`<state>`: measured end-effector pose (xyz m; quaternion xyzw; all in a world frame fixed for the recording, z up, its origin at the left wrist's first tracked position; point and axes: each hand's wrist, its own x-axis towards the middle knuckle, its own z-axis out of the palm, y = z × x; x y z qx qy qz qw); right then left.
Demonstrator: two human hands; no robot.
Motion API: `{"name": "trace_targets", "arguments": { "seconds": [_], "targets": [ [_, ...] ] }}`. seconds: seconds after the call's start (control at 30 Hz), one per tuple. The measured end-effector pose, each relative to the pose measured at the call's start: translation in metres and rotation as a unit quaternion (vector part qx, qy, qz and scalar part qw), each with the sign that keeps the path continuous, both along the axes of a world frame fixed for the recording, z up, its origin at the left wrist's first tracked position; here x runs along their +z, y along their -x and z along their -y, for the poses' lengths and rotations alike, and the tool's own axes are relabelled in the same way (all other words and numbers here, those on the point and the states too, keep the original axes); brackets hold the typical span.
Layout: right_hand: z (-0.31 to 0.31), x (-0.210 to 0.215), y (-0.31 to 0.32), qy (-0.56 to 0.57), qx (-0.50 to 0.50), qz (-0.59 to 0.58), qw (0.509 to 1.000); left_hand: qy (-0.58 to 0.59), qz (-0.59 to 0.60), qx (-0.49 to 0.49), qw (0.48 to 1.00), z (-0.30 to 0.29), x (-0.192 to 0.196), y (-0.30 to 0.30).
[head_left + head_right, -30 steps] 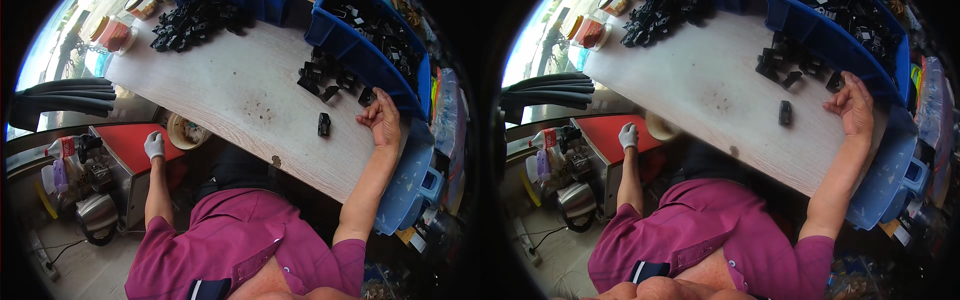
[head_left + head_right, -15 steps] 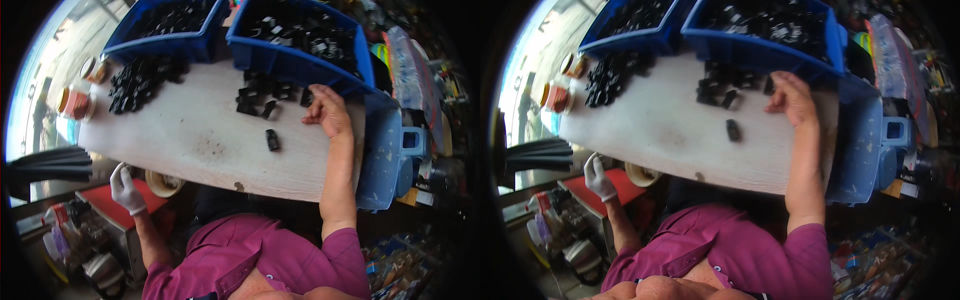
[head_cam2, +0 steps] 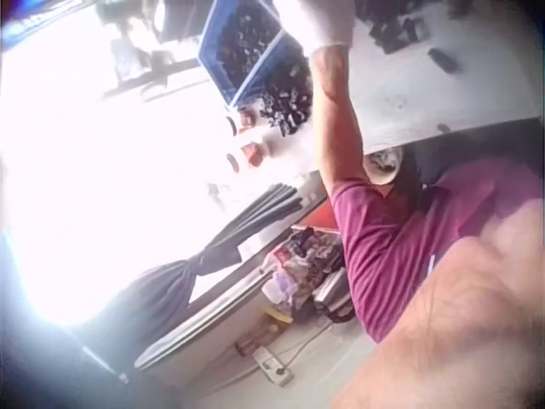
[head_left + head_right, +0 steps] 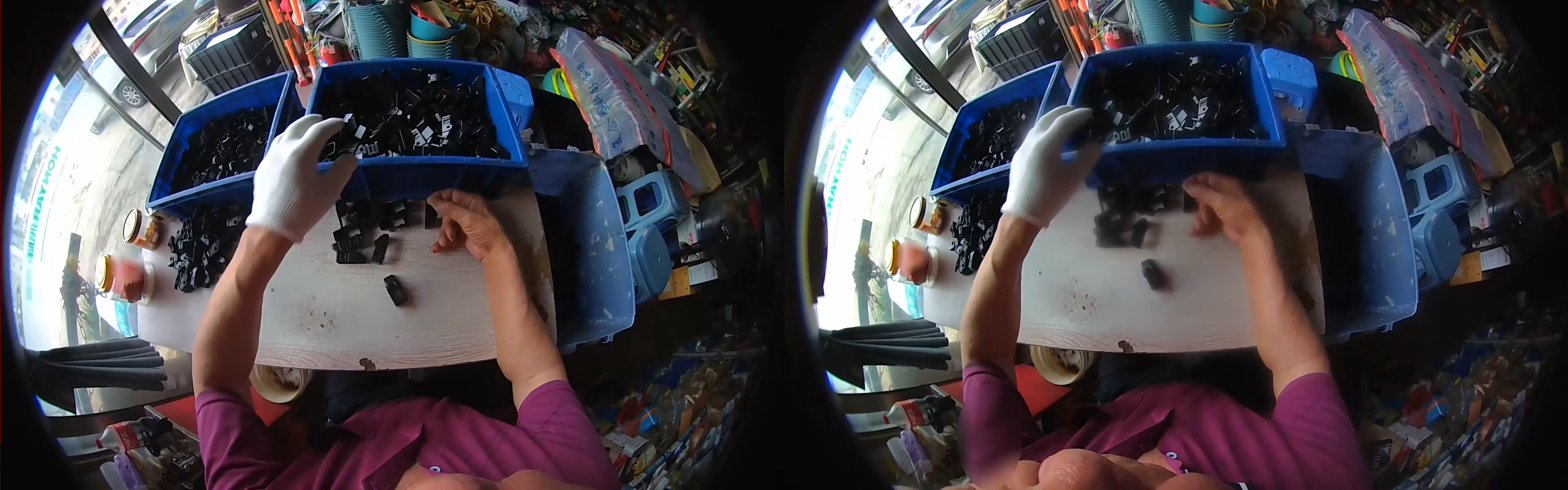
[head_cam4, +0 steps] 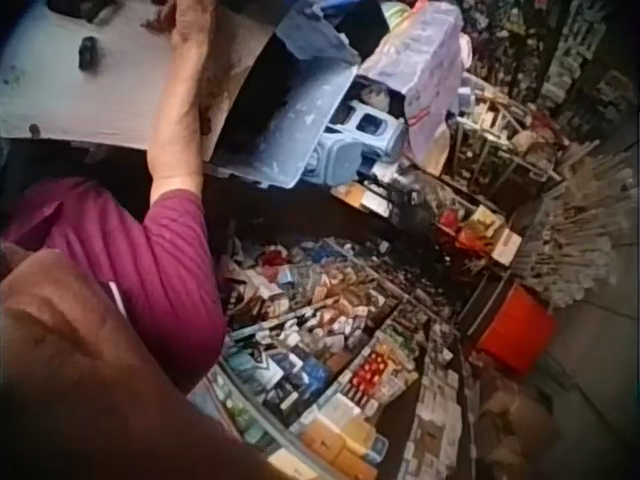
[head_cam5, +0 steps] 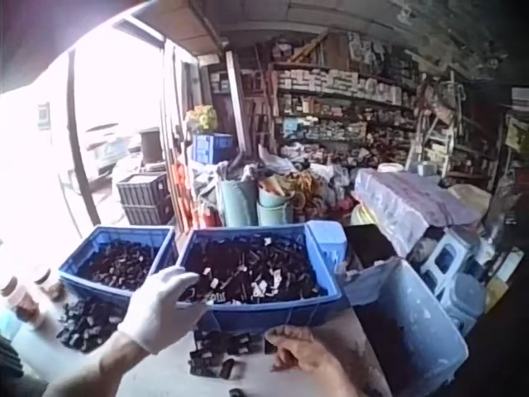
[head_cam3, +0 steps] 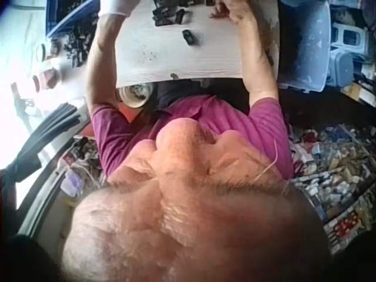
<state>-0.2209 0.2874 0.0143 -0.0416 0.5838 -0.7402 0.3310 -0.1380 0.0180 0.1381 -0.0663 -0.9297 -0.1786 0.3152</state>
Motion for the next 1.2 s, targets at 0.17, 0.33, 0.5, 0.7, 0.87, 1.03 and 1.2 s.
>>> {"name": "trace_targets", "arguments": {
  "seconds": [0.17, 0.33, 0.5, 0.7, 0.87, 1.03, 1.2],
  "targets": [
    [0.0, -0.004, 0.002, 0.024, 0.0, 0.022, 0.999, 0.059, 0.322, 0.01, 0.945, 0.001, -0.002, 0.086],
    [-0.002, -0.004, 0.006, 0.018, -0.001, 0.022, 1.0, 0.119, 0.338, 0.031, 0.933, 0.001, -0.016, 0.115],
    [0.0, 0.005, 0.004, -0.001, 0.022, 0.012, 1.0, 0.123, 0.352, 0.049, 0.927, -0.002, -0.014, 0.112],
    [-0.006, -0.001, 0.002, -0.021, 0.036, -0.005, 0.999, 0.082, 0.362, 0.046, 0.928, -0.007, -0.007, 0.106],
    [-0.003, -0.002, 0.001, -0.011, -0.015, -0.016, 1.0, 0.084, 0.413, 0.034, 0.906, -0.008, 0.004, 0.101],
    [0.008, 0.002, -0.003, -0.002, -0.081, -0.006, 0.997, 0.109, 0.367, 0.051, 0.922, -0.006, -0.002, 0.106],
    [0.002, 0.0, 0.0, -0.032, -0.033, -0.029, 0.999, 0.109, 0.372, 0.036, 0.921, -0.005, -0.003, 0.112]
  ]
}}
